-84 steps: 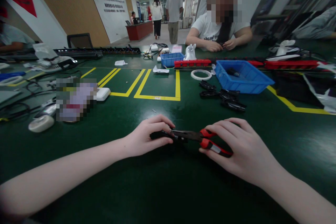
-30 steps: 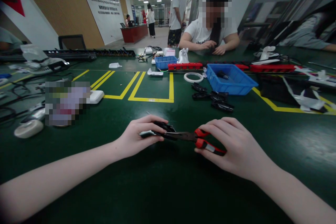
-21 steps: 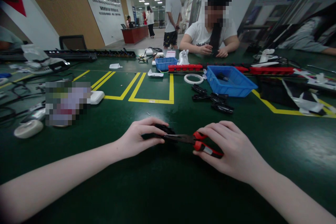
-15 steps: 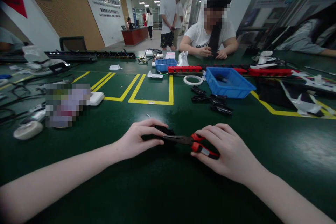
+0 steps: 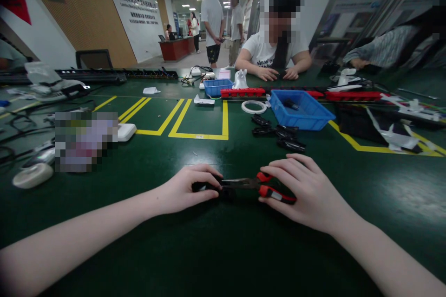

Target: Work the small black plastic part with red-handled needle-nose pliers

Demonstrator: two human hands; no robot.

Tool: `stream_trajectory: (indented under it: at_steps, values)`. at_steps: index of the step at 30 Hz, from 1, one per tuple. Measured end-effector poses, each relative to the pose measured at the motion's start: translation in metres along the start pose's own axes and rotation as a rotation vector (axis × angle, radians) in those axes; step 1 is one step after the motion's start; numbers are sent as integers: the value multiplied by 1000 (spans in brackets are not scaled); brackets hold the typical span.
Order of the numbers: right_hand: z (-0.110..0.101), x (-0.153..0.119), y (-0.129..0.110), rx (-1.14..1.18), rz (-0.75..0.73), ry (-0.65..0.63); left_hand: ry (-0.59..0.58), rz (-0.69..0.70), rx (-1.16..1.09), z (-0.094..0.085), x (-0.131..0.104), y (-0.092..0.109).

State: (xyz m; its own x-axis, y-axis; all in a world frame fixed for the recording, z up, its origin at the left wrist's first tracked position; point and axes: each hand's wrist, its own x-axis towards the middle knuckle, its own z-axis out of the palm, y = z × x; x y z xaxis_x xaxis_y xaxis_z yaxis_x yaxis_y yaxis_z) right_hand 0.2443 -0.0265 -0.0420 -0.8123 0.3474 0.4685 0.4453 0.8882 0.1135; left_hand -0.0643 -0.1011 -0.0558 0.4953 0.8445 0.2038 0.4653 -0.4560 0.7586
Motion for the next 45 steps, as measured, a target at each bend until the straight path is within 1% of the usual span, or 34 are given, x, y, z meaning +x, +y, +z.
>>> stream_trajectory:
  at_steps: [6, 12, 15, 22, 26, 30, 34, 38, 42, 45]
  values:
    - [0, 3, -4, -10, -13, 9, 4, 40, 129, 1, -2, 0]
    - [3, 0, 1, -47, 6, 12, 51, 34, 122, 3, 0, -1]
    - [6, -2, 3, -53, 22, 10, 49, 29, 115, 4, 1, -3]
    - [18, -5, 1, 34, 165, 45, -10, -7, 148, 4, 0, 3]
    - [21, -5, -3, 50, 189, 21, 8, 3, 132, 5, 0, 5]
    - [21, -3, -6, 83, 238, 23, 35, 6, 149, 9, 1, 3]
    - [22, -3, -5, 112, 235, 19, 12, 27, 225, 11, 2, 2]
    - [20, -8, -6, 136, 205, -2, -20, -23, 236, 8, 3, 5]
    - [17, -11, -12, 194, 234, -48, -26, -64, 198, 7, 3, 7]
    - [16, -11, -17, 202, 244, -50, -34, -78, 178, 7, 3, 5]
